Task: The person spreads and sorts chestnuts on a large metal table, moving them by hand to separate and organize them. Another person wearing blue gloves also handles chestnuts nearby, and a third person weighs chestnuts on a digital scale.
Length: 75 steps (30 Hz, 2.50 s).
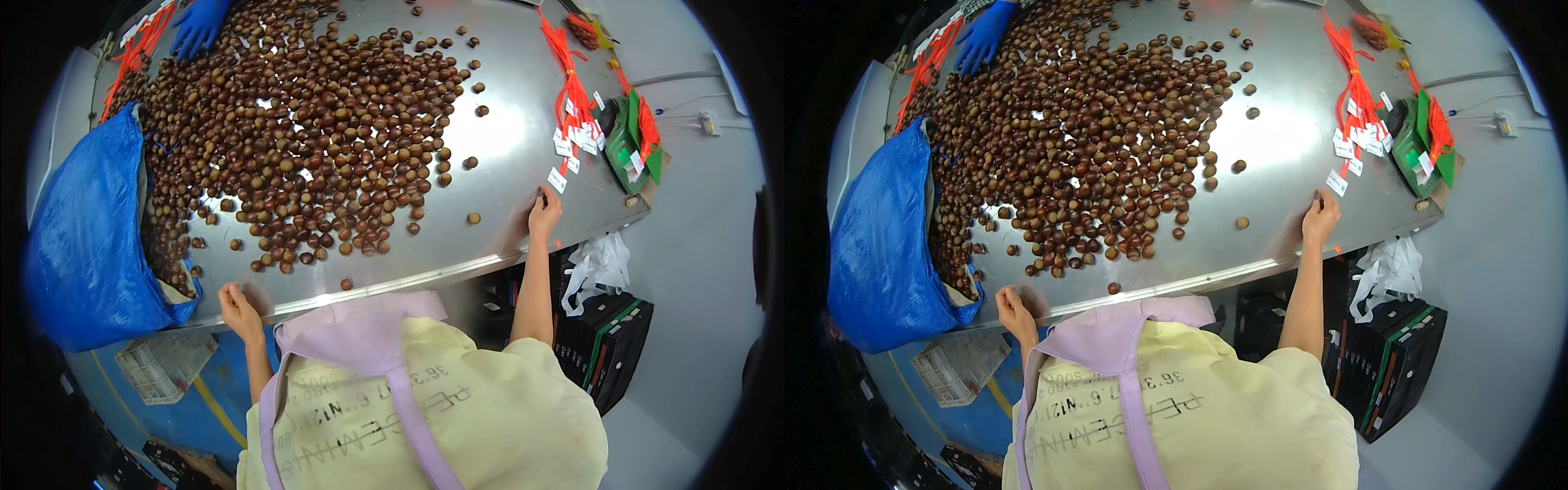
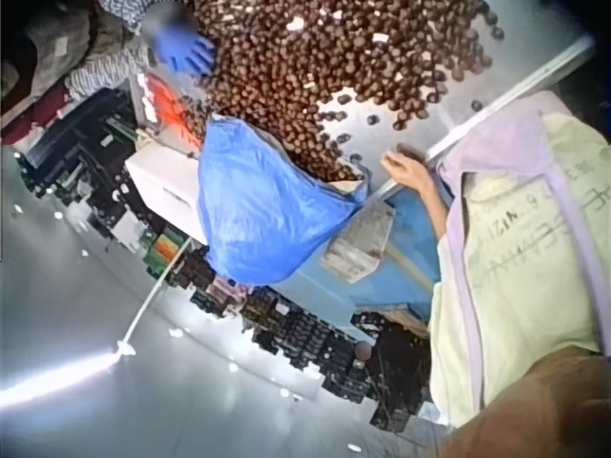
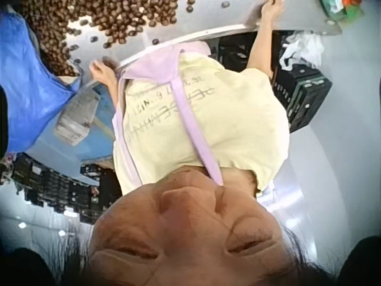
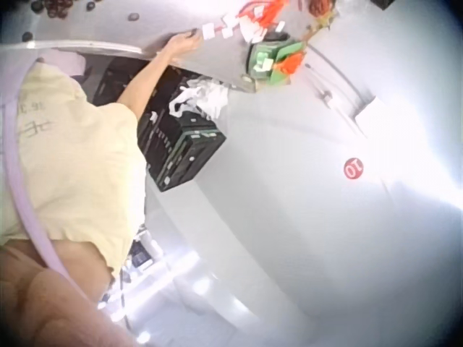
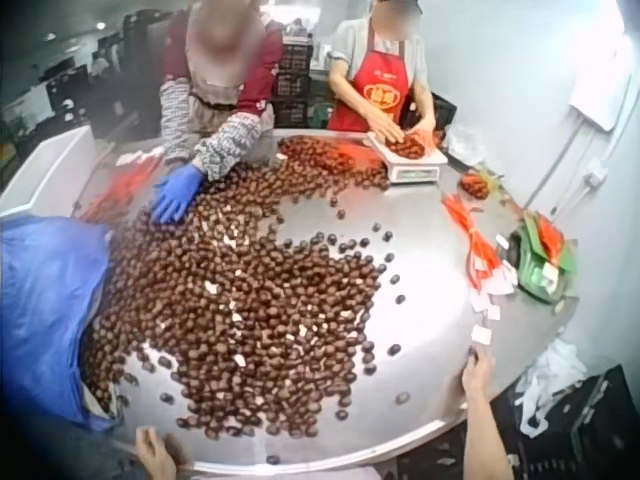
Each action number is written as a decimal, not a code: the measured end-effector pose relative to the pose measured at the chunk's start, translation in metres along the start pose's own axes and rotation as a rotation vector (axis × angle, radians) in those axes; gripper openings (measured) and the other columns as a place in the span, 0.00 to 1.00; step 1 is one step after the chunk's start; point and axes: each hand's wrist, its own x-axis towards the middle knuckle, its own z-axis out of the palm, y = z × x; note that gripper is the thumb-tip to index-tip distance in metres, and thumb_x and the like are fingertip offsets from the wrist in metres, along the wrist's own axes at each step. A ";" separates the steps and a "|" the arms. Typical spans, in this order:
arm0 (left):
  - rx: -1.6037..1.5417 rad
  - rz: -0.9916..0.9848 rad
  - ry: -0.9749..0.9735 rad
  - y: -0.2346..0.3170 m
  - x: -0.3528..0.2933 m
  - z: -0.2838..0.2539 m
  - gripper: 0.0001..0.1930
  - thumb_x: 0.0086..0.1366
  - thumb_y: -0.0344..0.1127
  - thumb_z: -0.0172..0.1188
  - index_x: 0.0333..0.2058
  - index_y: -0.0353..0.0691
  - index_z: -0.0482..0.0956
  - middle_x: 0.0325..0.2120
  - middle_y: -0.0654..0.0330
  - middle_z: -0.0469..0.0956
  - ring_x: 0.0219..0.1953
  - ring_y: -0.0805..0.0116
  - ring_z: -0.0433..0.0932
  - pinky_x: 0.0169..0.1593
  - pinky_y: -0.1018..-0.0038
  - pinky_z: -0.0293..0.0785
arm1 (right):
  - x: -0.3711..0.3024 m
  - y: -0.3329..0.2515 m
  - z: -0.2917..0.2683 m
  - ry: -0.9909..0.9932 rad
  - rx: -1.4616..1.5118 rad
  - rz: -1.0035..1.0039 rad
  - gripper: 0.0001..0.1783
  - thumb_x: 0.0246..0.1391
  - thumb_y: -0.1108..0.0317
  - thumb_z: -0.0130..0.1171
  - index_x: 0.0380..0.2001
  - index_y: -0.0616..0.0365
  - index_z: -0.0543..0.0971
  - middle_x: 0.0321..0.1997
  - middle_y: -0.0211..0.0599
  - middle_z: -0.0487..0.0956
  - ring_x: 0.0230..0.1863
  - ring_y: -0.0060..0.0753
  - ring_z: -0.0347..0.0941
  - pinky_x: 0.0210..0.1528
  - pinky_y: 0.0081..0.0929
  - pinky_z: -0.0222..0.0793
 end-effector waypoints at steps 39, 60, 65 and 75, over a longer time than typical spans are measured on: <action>0.202 0.065 0.056 0.019 -0.003 0.010 0.13 0.69 0.40 0.49 0.33 0.36 0.75 0.23 0.57 0.77 0.23 0.66 0.75 0.30 0.70 0.70 | -0.112 -0.301 0.100 -0.354 0.280 -0.543 0.33 0.59 0.52 0.48 0.62 0.60 0.59 0.68 0.52 0.54 0.71 0.51 0.41 0.70 0.48 0.36; 0.134 0.091 0.056 0.012 -0.002 0.011 0.13 0.69 0.39 0.51 0.32 0.36 0.75 0.21 0.58 0.76 0.22 0.71 0.73 0.28 0.73 0.69 | -0.065 -0.277 0.060 -0.234 0.313 -0.589 0.37 0.49 0.51 0.58 0.61 0.55 0.63 0.67 0.43 0.58 0.69 0.46 0.49 0.67 0.47 0.44; 0.180 0.089 0.061 0.015 -0.002 0.011 0.13 0.68 0.39 0.51 0.32 0.35 0.75 0.20 0.57 0.76 0.21 0.69 0.73 0.27 0.72 0.69 | -0.034 -0.212 0.063 -0.015 0.189 -0.286 0.37 0.50 0.54 0.59 0.59 0.62 0.63 0.64 0.55 0.59 0.65 0.54 0.53 0.66 0.47 0.47; 0.223 0.080 0.042 0.017 -0.001 0.011 0.13 0.68 0.40 0.51 0.32 0.36 0.75 0.22 0.55 0.77 0.22 0.66 0.75 0.28 0.70 0.70 | -0.026 -0.264 0.115 -0.162 0.369 -0.251 0.34 0.57 0.51 0.49 0.59 0.65 0.63 0.66 0.57 0.56 0.68 0.58 0.47 0.69 0.49 0.43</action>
